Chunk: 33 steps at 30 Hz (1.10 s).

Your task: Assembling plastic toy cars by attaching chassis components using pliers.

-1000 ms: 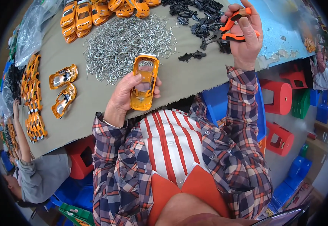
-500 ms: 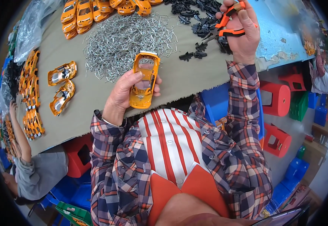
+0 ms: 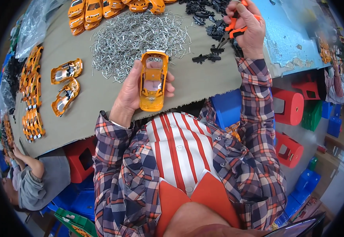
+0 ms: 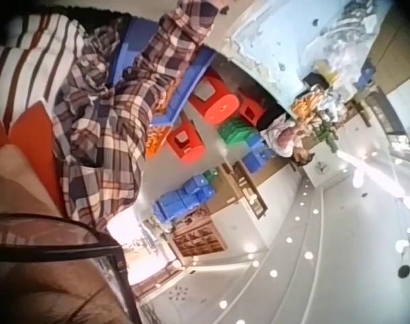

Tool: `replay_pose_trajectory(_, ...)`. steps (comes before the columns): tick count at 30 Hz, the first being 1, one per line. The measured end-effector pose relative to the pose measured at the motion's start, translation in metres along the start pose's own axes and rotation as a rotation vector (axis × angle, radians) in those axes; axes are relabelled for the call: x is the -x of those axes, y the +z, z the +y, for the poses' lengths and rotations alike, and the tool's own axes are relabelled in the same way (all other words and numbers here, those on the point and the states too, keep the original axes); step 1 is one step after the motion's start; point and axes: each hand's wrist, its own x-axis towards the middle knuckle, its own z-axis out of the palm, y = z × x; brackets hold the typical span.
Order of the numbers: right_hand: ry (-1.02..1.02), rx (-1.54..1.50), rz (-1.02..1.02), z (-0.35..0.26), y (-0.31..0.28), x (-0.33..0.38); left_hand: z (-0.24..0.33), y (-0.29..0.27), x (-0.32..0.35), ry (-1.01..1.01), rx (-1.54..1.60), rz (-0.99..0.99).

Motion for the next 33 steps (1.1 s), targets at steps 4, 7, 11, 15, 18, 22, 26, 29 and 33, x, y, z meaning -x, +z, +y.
replay_pose_trajectory(4, -0.117, -0.005, -0.006, 0.006, -0.027, 0.005, -0.002, 0.006, -0.009, 0.035, -0.022, -0.015)
replay_pose_trajectory(7, -0.224, -0.162, 0.005, -0.023, -0.003, 0.029, -0.003, 0.004, -0.016, 0.008, 0.016, -0.018)
replay_pose_trajectory(11, -0.263, -0.384, -0.083, -0.028, 0.044, 0.058, -0.003, 0.006, -0.017, 0.036, -0.043, 0.077)
replay_pose_trajectory(15, -0.277, -0.391, -0.145, -0.007, 0.077, 0.069, -0.002, 0.01, -0.019, 0.042, -0.064, 0.119)
replay_pose_trajectory(18, -0.273, -0.375, -0.195, 0.014, 0.087, 0.072, -0.001, 0.011, -0.017, 0.047, -0.082, 0.134)
replay_pose_trajectory(22, -0.274, -0.346, -0.246, 0.029, 0.087, 0.074, 0.0, 0.008, -0.014, 0.04, -0.056, 0.114)
replay_pose_trajectory(26, -0.251, -0.305, -0.255, 0.029, 0.086, 0.076, 0.0, 0.014, -0.014, 0.038, -0.038, 0.069)
replay_pose_trajectory(29, -0.273, -0.308, -0.255, 0.028, 0.091, 0.077, 0.0, 0.017, -0.014, 0.043, -0.057, 0.076)
replay_pose_trajectory(33, -0.237, -0.303, -0.361, 0.025, 0.114, 0.078, 0.0, 0.021, -0.012, 0.065, -0.106, 0.103)
